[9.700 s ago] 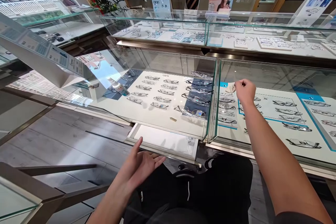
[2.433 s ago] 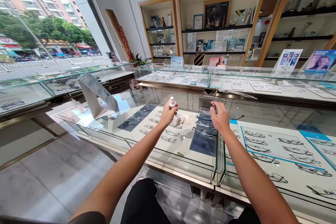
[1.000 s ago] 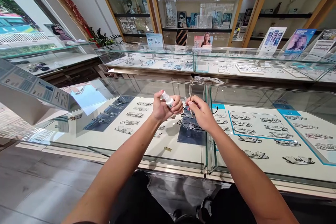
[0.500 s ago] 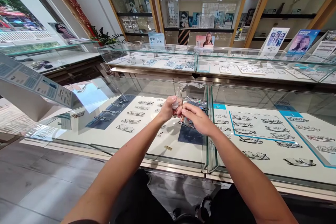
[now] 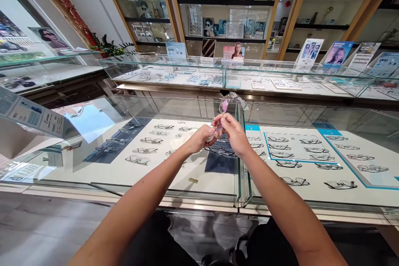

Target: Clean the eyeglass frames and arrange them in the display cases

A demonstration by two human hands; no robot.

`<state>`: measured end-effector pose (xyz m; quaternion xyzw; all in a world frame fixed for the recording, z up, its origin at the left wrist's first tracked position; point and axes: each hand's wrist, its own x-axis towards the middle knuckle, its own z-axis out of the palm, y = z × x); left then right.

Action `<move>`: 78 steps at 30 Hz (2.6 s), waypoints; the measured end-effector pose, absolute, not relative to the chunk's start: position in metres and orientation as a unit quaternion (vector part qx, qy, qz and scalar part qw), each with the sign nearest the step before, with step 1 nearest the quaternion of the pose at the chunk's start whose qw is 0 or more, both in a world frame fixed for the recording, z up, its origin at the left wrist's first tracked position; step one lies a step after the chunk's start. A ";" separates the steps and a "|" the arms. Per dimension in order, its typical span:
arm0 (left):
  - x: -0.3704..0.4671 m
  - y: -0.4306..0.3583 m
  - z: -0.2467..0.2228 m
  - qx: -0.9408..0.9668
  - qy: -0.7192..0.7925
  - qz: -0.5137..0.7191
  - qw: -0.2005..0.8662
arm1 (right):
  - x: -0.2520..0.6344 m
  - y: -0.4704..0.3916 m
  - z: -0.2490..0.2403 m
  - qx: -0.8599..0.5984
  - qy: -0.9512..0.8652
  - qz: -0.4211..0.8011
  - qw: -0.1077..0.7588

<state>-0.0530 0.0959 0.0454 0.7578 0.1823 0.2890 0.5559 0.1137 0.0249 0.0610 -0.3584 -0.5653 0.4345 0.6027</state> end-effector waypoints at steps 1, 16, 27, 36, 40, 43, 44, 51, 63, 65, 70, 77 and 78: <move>-0.052 0.095 0.045 0.758 0.181 0.292 0.554 | 0.113 0.025 0.061 -0.361 -0.569 0.430 0.601; -0.050 0.099 0.045 0.725 0.164 0.309 0.594 | 0.113 0.026 0.056 -0.333 -0.559 0.454 0.609; -0.052 0.104 0.038 0.742 0.181 0.297 0.573 | 0.110 0.025 0.056 -0.339 -0.552 0.450 0.615; -0.052 0.116 0.033 0.719 0.205 0.367 0.554 | 0.114 0.028 0.053 -0.333 -0.550 0.440 0.627; -0.076 0.150 0.038 0.652 0.291 0.494 0.496 | 0.121 0.031 0.055 -0.337 -0.521 0.437 0.651; -0.101 0.178 0.036 0.592 0.430 0.553 0.400 | 0.123 0.032 0.055 -0.340 -0.511 0.439 0.656; -0.109 0.187 0.033 0.578 0.467 0.553 0.375 | 0.124 0.033 0.054 -0.340 -0.508 0.441 0.657; -0.143 0.218 0.006 0.527 0.627 0.493 0.292 | 0.126 0.037 0.049 -0.354 -0.500 0.449 0.651; -0.151 0.222 -0.006 0.522 0.690 0.429 0.258 | 0.128 0.036 0.050 -0.363 -0.498 0.453 0.644; -0.148 0.219 -0.005 0.520 0.693 0.429 0.257 | 0.127 0.036 0.051 -0.361 -0.496 0.455 0.645; -0.136 0.199 0.013 0.465 0.718 0.483 0.187 | 0.126 0.034 0.053 -0.363 -0.497 0.457 0.642; -0.111 0.150 0.055 0.629 0.504 0.591 0.038 | 0.127 0.033 0.056 -0.370 -0.509 0.433 0.645; -0.106 0.146 0.056 0.680 0.493 0.535 0.084 | 0.127 0.033 0.056 -0.372 -0.510 0.433 0.644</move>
